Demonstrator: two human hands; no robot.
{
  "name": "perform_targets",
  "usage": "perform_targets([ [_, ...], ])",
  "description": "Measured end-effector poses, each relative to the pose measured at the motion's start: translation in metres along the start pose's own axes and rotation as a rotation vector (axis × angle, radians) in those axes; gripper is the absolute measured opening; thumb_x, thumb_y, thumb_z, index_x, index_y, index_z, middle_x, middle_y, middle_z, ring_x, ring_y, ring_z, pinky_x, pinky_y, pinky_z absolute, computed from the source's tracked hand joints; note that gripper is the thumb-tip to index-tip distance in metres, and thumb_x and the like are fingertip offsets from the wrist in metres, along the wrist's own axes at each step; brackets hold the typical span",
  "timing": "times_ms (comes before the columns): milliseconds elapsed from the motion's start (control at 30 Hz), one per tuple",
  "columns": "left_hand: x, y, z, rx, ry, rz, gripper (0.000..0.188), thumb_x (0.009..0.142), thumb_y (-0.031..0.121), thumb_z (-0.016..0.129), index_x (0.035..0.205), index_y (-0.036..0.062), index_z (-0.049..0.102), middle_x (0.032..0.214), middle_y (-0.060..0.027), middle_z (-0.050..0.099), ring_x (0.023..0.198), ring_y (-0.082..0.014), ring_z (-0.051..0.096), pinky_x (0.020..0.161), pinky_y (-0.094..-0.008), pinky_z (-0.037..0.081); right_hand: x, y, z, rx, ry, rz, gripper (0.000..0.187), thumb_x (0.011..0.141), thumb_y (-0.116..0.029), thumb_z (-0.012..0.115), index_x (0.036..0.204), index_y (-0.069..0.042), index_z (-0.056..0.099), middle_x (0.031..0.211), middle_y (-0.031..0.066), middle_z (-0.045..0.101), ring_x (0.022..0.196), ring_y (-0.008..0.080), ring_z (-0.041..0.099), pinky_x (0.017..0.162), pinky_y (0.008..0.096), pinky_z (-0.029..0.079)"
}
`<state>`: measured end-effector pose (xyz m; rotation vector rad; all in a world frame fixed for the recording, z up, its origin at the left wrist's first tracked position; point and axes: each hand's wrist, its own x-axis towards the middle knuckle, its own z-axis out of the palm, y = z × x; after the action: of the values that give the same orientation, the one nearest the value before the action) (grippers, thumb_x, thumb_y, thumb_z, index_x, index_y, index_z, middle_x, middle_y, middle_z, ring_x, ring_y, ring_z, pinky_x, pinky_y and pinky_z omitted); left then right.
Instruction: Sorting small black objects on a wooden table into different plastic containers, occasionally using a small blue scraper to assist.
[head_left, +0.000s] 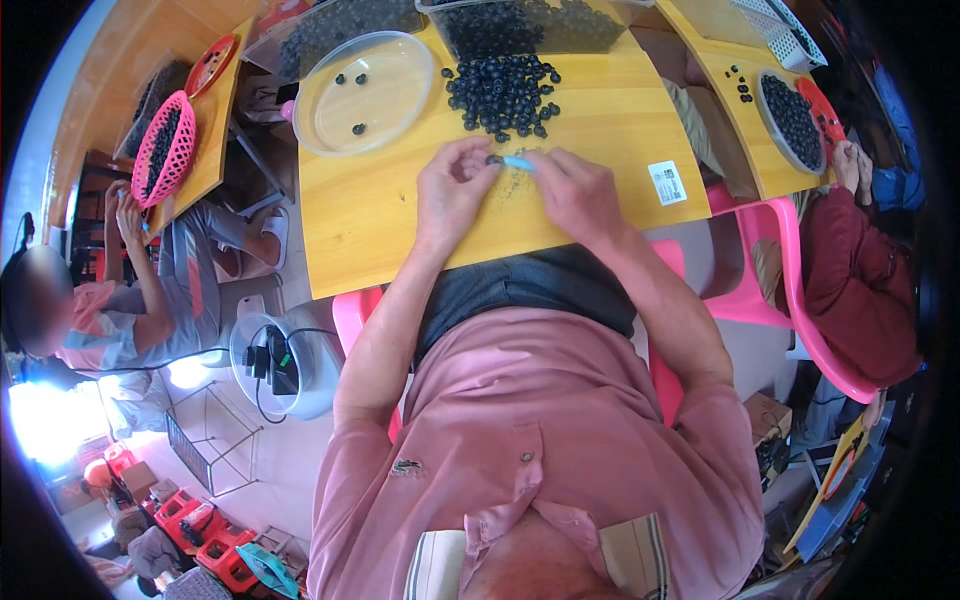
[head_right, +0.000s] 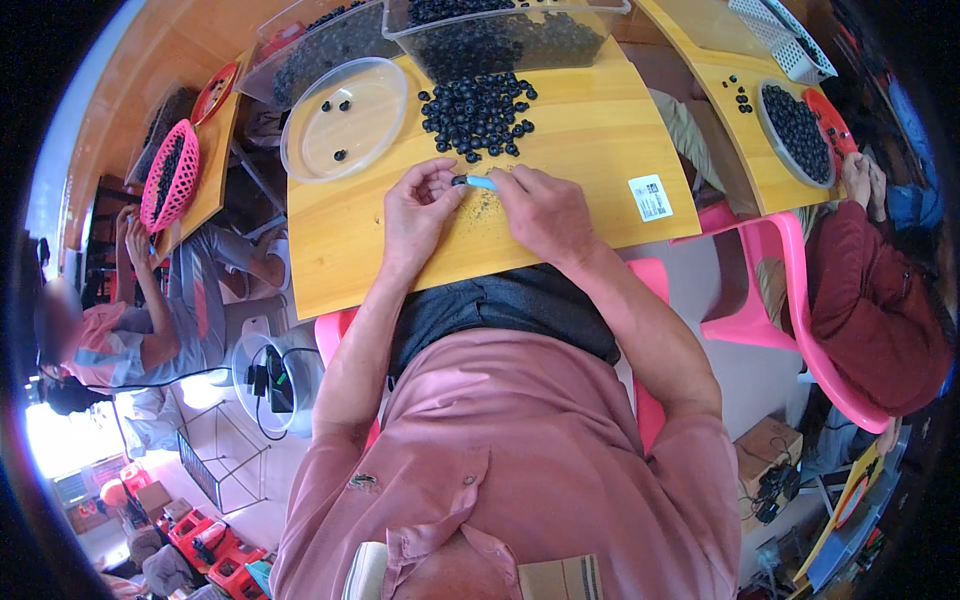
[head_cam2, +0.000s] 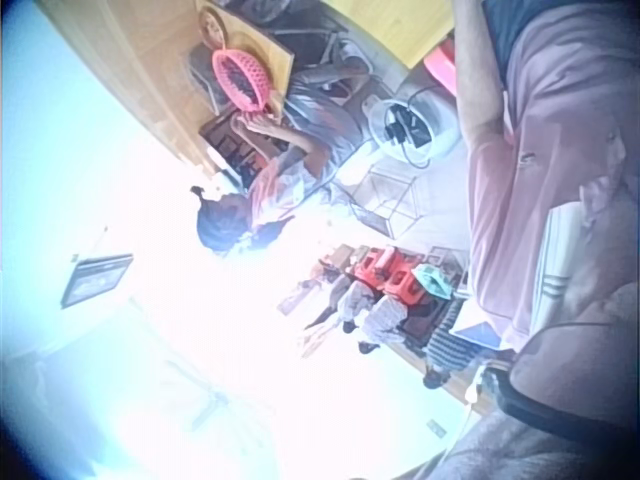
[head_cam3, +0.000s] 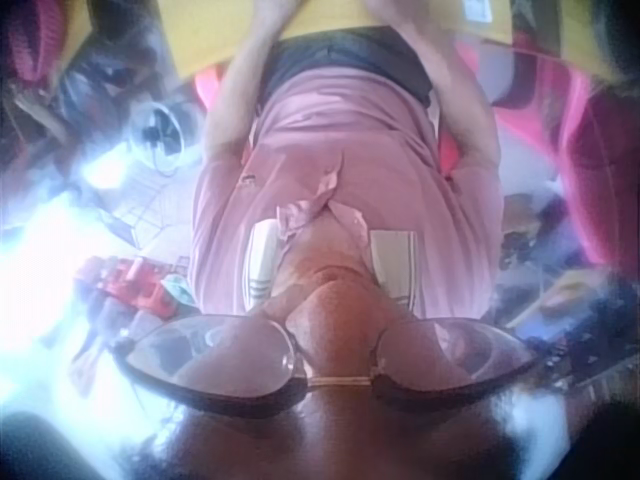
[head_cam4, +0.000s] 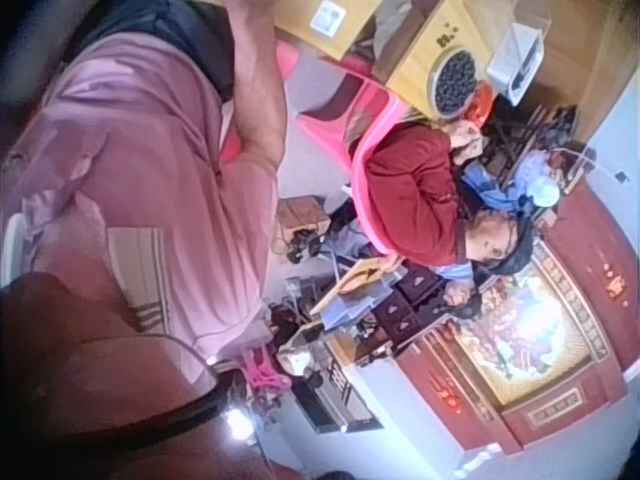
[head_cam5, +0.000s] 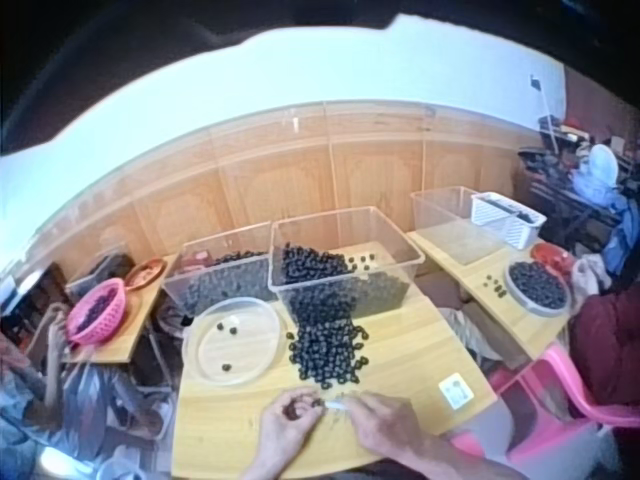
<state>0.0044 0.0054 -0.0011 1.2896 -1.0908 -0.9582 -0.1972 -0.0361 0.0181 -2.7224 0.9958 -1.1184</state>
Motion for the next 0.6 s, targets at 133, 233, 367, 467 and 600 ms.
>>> perform_targets([
  [133, -0.0013, 0.0019, 0.0028, 0.015, -0.005, 0.005, 0.034, 0.09, -0.004, 0.077, 0.123, -0.0034, 0.07, 0.099, -0.0015, 0.069, 0.085, -0.0064, 0.061, 0.08, -0.0212, 0.054, -0.0017, -0.0003, 0.0033, -0.04, 0.012, -0.04, 0.015, 0.093, -0.011, 0.066, 0.107, -0.006, 0.069, 0.08, 0.0058, 0.062, 0.071, 0.0224, 0.069, 0.058, 0.0369, 0.055],
  [233, -0.0026, 0.0042, 0.0033, 0.055, -0.007, 0.008, 0.033, 0.09, -0.003, 0.077, 0.123, -0.0035, 0.071, 0.1, -0.002, 0.07, 0.085, -0.0066, 0.062, 0.08, -0.0217, 0.054, -0.0019, 0.0, 0.0036, -0.044, 0.0, -0.049, 0.015, 0.093, -0.011, 0.066, 0.106, -0.006, 0.07, 0.079, 0.0058, 0.06, 0.07, 0.0226, 0.068, 0.058, 0.0375, 0.054],
  [367, -0.0033, 0.0073, 0.004, 0.096, -0.006, 0.01, 0.032, 0.091, -0.003, 0.076, 0.122, -0.0036, 0.071, 0.1, -0.0026, 0.071, 0.085, -0.0071, 0.062, 0.081, -0.0221, 0.054, -0.0017, -0.0001, 0.0039, -0.05, -0.004, -0.054, 0.015, 0.094, -0.011, 0.065, 0.107, -0.005, 0.07, 0.078, 0.0062, 0.059, 0.07, 0.0229, 0.068, 0.057, 0.038, 0.054],
  [467, -0.0031, 0.0058, 0.0031, 0.098, -0.007, 0.013, 0.032, 0.091, -0.002, 0.077, 0.122, -0.0038, 0.071, 0.099, -0.0024, 0.07, 0.085, -0.0071, 0.062, 0.081, -0.0221, 0.054, -0.0008, -0.001, 0.0025, -0.049, -0.01, -0.05, 0.016, 0.094, -0.01, 0.065, 0.107, -0.005, 0.07, 0.079, 0.0065, 0.06, 0.07, 0.0233, 0.068, 0.058, 0.0384, 0.055],
  [600, -0.003, 0.0049, 0.0043, 0.075, -0.01, 0.014, 0.033, 0.09, -0.002, 0.077, 0.123, -0.0038, 0.07, 0.099, -0.0021, 0.07, 0.085, -0.0069, 0.062, 0.08, -0.0224, 0.054, -0.0026, 0.0051, 0.0063, -0.07, -0.02, -0.002, 0.018, 0.093, -0.01, 0.064, 0.11, -0.005, 0.071, 0.082, 0.0069, 0.062, 0.073, 0.0237, 0.07, 0.059, 0.0388, 0.057],
])
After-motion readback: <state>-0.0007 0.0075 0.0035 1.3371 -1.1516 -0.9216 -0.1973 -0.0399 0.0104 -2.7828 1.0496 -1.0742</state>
